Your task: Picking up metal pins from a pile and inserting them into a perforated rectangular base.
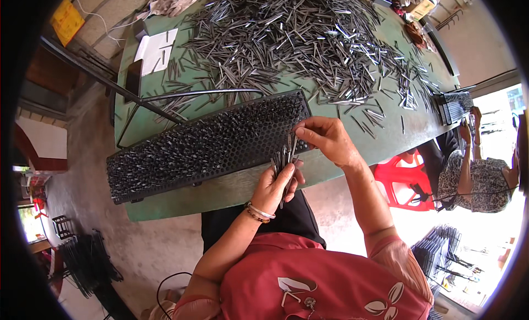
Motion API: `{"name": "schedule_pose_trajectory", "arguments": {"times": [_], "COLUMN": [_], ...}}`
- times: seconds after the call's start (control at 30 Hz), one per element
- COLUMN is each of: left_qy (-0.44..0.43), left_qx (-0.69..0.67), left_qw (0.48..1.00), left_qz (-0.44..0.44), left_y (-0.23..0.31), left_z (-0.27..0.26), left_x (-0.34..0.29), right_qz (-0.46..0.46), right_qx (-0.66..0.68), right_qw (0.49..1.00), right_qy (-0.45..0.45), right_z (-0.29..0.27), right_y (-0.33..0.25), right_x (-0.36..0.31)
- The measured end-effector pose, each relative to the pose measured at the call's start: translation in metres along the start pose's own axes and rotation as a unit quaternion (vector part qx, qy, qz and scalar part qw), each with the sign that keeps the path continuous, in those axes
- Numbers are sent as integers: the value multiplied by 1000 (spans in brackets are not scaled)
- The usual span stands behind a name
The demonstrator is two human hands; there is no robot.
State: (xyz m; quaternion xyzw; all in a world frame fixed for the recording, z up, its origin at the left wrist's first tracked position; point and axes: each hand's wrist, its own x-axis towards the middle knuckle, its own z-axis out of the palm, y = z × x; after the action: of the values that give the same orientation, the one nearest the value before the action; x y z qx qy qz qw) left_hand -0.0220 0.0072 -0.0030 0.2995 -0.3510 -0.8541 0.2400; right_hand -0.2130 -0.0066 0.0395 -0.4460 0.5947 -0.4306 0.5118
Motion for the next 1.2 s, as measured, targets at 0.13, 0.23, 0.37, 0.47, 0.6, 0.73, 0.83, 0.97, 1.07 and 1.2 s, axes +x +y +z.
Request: {"name": "schedule_pose_trajectory", "arguments": {"times": [0.13, 0.23, 0.37, 0.47, 0.6, 0.73, 0.83, 0.97, 1.07, 1.2], "left_qy": [7, 21, 28, 83, 96, 78, 79, 75, 72, 83], "left_qx": [-30, -53, -90, -106, -91, -80, -73, -73, -70, -54], "left_qw": [999, 998, 993, 986, 989, 992, 994, 994, 995, 995], "left_qz": [-9, -23, -64, -93, -73, -52, -32, -17, -16, -1], "left_y": [-3, -4, -9, -12, -13, -12, -9, -9, -8, -7], "left_z": [-5, -6, -11, -15, -17, -17, -12, -12, -14, -17], "left_x": [5, 4, 2, -1, -4, -7, -9, -12, -14, -19], "right_qz": [-91, -148, -217, -233, -254, -295, -267, -317, -261, -216], "right_qx": [73, -43, -169, -211, -243, -299, -287, -370, -326, -265], "right_qw": [983, 958, 920, 911, 900, 879, 888, 841, 880, 916], "right_qy": [143, 244, 280, 266, 259, 226, 243, 234, 227, 211], "right_z": [-12, -26, -31, -26, -20, -13, -14, -16, -12, 1], "right_y": [-3, -2, 12, 18, 27, 31, 27, 35, 31, 10], "right_x": [8, 27, 48, 50, 49, 46, 44, 46, 44, 21]}}
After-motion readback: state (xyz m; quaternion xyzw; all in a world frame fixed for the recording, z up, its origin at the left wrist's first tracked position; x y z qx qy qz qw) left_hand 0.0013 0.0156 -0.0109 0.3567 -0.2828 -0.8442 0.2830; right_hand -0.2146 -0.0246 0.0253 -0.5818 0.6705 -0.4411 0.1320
